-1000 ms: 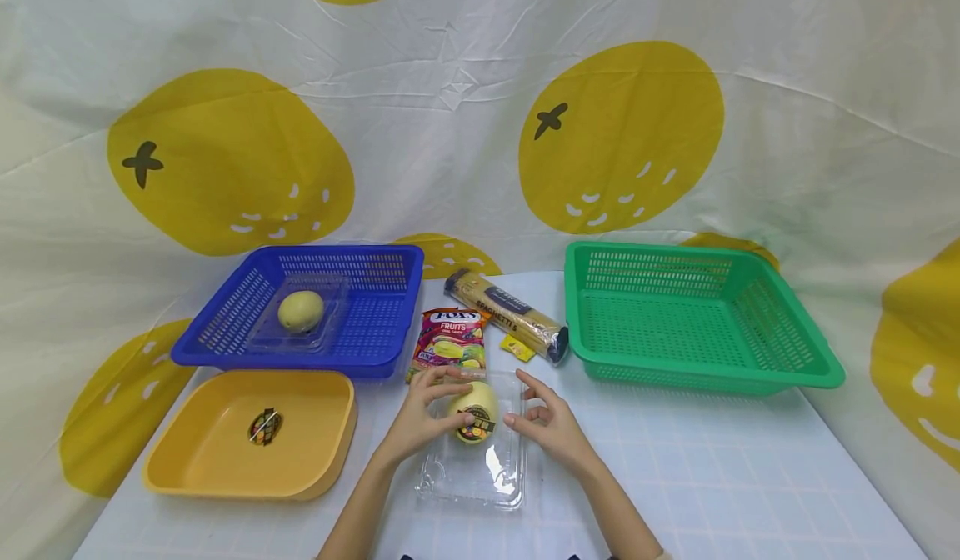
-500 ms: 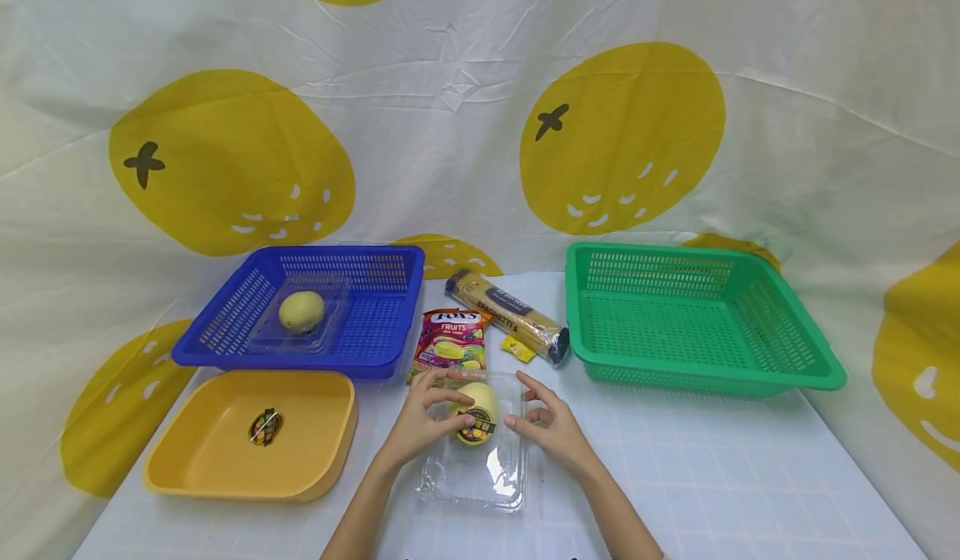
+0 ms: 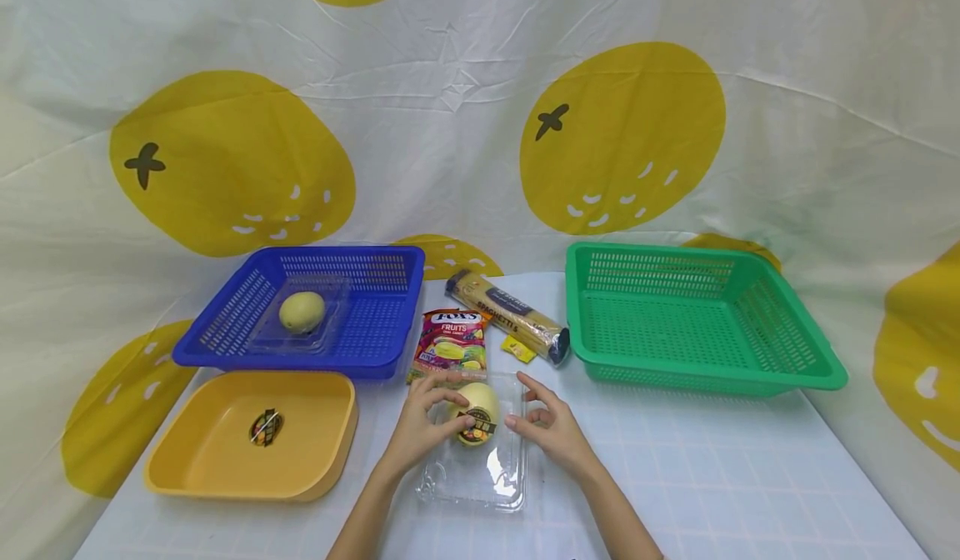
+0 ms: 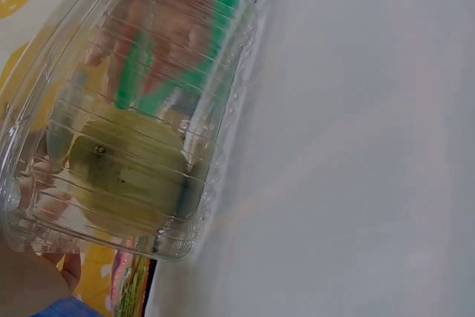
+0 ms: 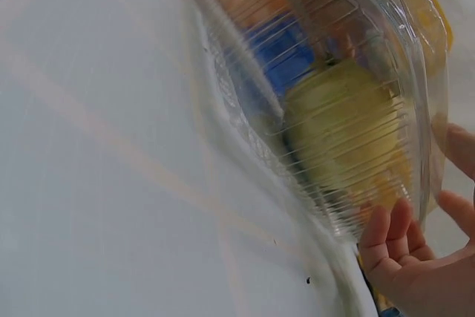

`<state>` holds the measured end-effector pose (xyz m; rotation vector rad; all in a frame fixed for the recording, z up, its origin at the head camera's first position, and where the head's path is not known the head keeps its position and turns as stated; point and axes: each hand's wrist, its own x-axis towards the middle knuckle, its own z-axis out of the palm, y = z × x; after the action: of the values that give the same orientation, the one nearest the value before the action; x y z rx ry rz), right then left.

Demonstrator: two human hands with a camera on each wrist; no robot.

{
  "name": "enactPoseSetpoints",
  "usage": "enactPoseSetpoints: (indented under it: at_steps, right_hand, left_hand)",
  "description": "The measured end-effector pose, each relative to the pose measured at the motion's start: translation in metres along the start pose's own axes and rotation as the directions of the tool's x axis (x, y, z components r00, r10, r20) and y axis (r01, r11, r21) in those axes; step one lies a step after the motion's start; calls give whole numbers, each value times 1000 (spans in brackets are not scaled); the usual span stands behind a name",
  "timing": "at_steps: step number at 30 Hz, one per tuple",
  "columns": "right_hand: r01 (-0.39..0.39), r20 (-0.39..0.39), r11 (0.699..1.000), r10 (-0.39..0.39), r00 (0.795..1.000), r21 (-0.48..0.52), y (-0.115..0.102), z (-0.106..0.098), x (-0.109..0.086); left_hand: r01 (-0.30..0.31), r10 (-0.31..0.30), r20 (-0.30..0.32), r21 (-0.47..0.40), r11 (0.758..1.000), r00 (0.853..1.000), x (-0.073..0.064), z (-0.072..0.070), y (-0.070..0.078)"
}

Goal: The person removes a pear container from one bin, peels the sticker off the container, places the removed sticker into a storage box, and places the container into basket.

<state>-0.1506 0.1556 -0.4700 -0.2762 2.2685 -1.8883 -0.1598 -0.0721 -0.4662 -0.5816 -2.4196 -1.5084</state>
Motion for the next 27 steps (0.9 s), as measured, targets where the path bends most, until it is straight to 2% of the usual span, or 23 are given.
enactPoseSetpoints:
  at_steps: [8,13,20,27]
  right_hand:
    - [3,-5,1000,-3,1000,12,0,-1,-1]
    - [0,-10,1000,1,1000,24,0,0,-1]
    - [-24,-24,999,25,999,22,3,1,0]
    - [-20,-38,1000,21,999,24,5,1,1]
  left_hand:
    - [3,-3,-98,-2,1000,995,-3,9,5]
    - [28,-21,-162,40,999,987,-2,16,9]
    - [-2,19,-163,106,994,986,-3,19,8]
    - [-44,57,-188,71,996,981,-4,17,5]
